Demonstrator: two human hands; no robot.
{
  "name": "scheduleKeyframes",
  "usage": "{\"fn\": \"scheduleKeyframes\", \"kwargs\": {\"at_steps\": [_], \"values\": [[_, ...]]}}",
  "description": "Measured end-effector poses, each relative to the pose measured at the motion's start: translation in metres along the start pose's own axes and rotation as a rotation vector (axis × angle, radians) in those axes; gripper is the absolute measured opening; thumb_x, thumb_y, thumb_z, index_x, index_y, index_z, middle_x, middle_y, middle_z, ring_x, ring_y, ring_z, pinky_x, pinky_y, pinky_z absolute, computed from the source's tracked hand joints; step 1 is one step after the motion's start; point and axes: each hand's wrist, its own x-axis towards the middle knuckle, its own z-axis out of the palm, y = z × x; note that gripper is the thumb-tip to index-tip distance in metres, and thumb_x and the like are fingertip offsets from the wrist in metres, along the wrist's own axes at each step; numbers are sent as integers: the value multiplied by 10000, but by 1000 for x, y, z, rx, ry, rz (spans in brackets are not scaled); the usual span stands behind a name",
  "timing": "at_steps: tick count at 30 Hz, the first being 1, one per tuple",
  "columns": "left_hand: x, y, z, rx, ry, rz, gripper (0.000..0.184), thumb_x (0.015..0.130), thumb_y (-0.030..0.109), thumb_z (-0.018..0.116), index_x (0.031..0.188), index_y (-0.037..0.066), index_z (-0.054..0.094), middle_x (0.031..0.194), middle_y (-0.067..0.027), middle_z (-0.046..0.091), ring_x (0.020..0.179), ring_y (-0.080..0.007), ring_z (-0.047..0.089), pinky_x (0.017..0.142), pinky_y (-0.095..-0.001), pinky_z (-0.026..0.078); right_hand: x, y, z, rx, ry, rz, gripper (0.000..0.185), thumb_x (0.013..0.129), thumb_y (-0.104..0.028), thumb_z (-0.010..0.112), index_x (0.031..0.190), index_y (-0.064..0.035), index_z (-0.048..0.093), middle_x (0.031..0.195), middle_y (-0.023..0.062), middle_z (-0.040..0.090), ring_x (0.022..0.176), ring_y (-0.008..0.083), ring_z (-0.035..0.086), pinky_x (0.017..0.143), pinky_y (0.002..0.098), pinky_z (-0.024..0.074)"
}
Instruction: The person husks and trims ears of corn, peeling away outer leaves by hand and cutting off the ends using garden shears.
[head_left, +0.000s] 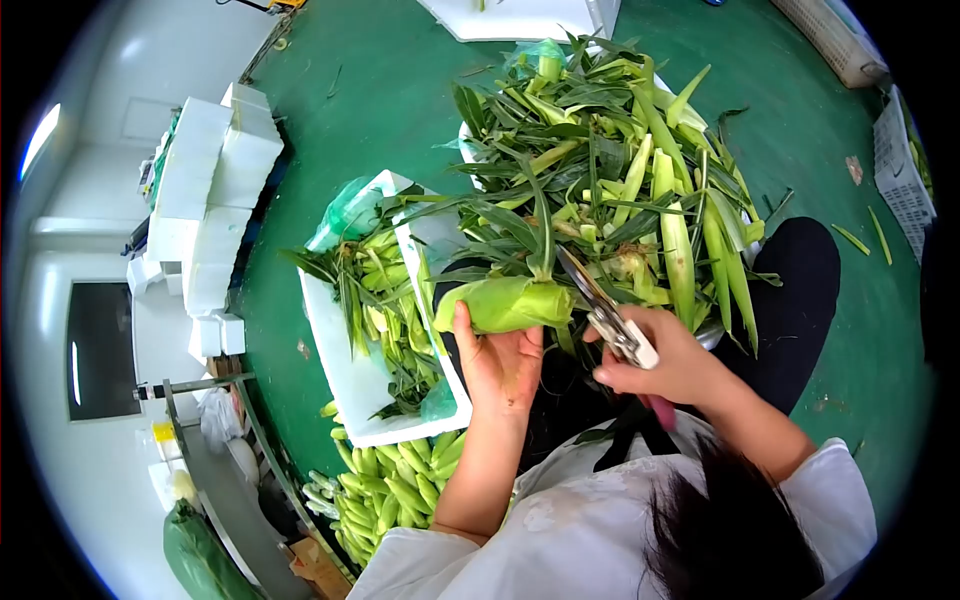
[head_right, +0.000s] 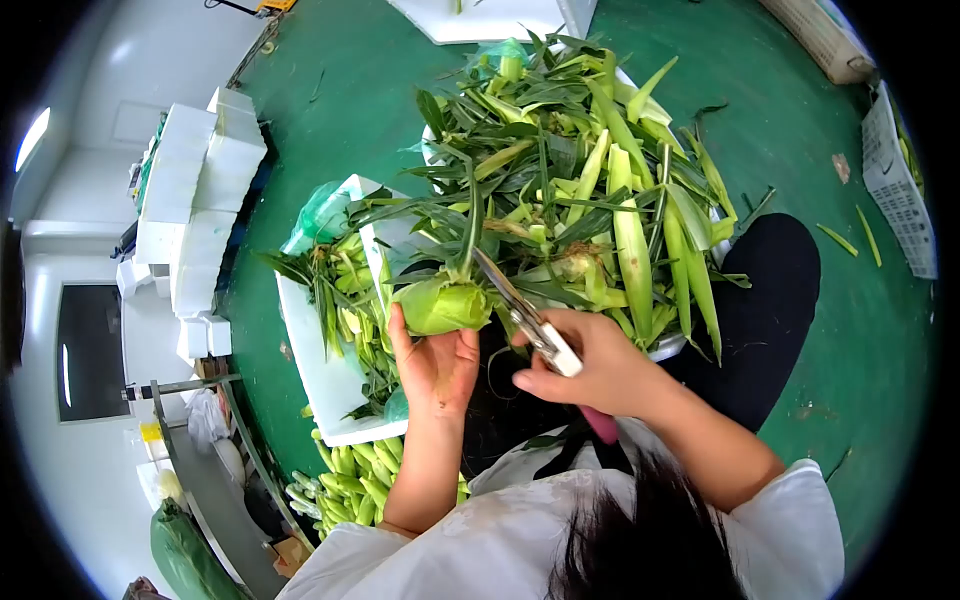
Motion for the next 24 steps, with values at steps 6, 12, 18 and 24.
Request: {"fn": "scheduleKeyframes", "kwargs": {"at_steps": [6, 12, 18, 24], "values": [[2, 18, 13, 322, -77, -10, 598, 932, 501, 602, 1276, 20, 515, 1237, -150, 610, 1181, -311, 586, 998, -473, 500, 0, 35, -16, -526, -4, -331, 751, 717, -356, 830, 1276, 25, 505, 1110, 165, 632, 1002, 314, 637, 882, 389, 499], [11, 36, 5, 389, -92, -147, 594, 916, 485, 637, 1286, 40, 504, 1231, -161, 609, 1178, -313, 589, 989, -473, 490, 6, 27, -8, -503, 69, -299, 545, 722, -249, 848, 1135, -14, 580, 810, 70, 635, 719, 167, 641, 659, 324, 517], [12, 62, -30, 122, -260, -103, 795, 862, 434, 707, 1438, -4, 379, 1344, -158, 550, 1232, -304, 547, 1044, -456, 453, -11, 40, 15, 271, 3, 151, 383, 882, -90, 687, 1223, -10, 531, 825, 71, 636, 673, 123, 614, 553, 257, 505], [-3, 71, -35, 173, -302, -95, 730, 821, 330, 734, 1422, 55, 423, 1355, -126, 550, 1354, -318, 453, 1102, -539, 388, 16, 50, 40, -254, -346, 9, 851, 764, -309, 806, 1426, 9, 377, 1166, 115, 558, 1038, 193, 541, 925, 313, 444]]}}
